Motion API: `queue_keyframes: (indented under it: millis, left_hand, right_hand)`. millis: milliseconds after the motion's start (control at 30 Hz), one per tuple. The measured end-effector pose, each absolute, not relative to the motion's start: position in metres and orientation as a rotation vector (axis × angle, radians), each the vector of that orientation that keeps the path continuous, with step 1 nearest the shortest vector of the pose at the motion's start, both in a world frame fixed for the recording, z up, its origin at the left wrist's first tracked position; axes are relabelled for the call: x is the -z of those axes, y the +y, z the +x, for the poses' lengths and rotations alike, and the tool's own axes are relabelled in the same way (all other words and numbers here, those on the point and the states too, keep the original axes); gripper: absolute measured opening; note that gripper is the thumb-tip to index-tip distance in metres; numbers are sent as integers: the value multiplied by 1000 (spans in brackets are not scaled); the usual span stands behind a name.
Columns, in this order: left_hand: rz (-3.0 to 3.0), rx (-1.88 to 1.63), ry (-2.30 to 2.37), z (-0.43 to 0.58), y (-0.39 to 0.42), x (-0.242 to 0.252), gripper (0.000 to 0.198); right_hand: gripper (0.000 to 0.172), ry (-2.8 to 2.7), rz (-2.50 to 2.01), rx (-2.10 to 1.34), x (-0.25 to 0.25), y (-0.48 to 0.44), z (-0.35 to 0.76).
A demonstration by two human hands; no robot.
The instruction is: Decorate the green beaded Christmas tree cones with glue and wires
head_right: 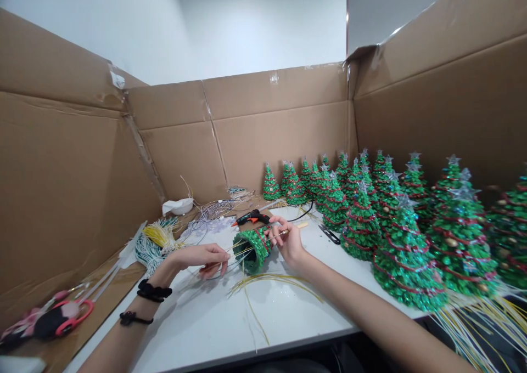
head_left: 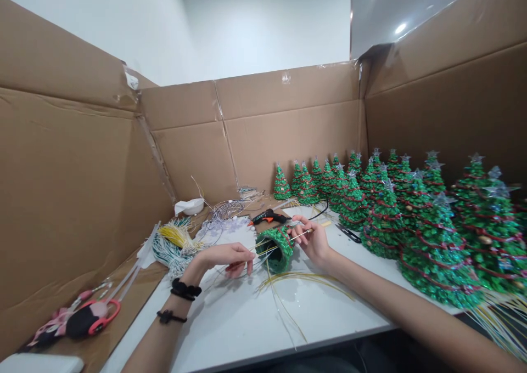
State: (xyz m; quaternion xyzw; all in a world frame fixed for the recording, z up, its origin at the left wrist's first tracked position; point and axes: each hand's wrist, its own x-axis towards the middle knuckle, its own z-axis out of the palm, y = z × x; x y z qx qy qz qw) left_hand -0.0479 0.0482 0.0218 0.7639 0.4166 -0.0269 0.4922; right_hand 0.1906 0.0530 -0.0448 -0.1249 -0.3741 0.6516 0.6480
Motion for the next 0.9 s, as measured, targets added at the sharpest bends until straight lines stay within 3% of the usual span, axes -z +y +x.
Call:
queue_keyframes:
  millis: [367,433,533,633,733,900]
  left_hand:
    - [2047,-24,1284,-75,55,-36,50]
    - [2179,-236,1412,-66,54,-34,50]
    - [2528,-855,1668,-39,45,-28,43]
    - [2857,-1233,1387,-5,27,-15,30]
    - [3105,-1131,1180,22,14,1,47]
    - [3025,-1077,1226,24,19,10,43]
  right_hand:
    - [21,-822,-233,-1491,41,53,190]
    - [19,-833,-248,-1483,41,53,191]
    - [18,-897,-247,-1453,40,52,190]
    - [16,-1019,-257,-1398,38,50,189]
    - [16,-1192,-328,-1277,34,45,187]
    - [37,-1397,-486,-932,24,31,192]
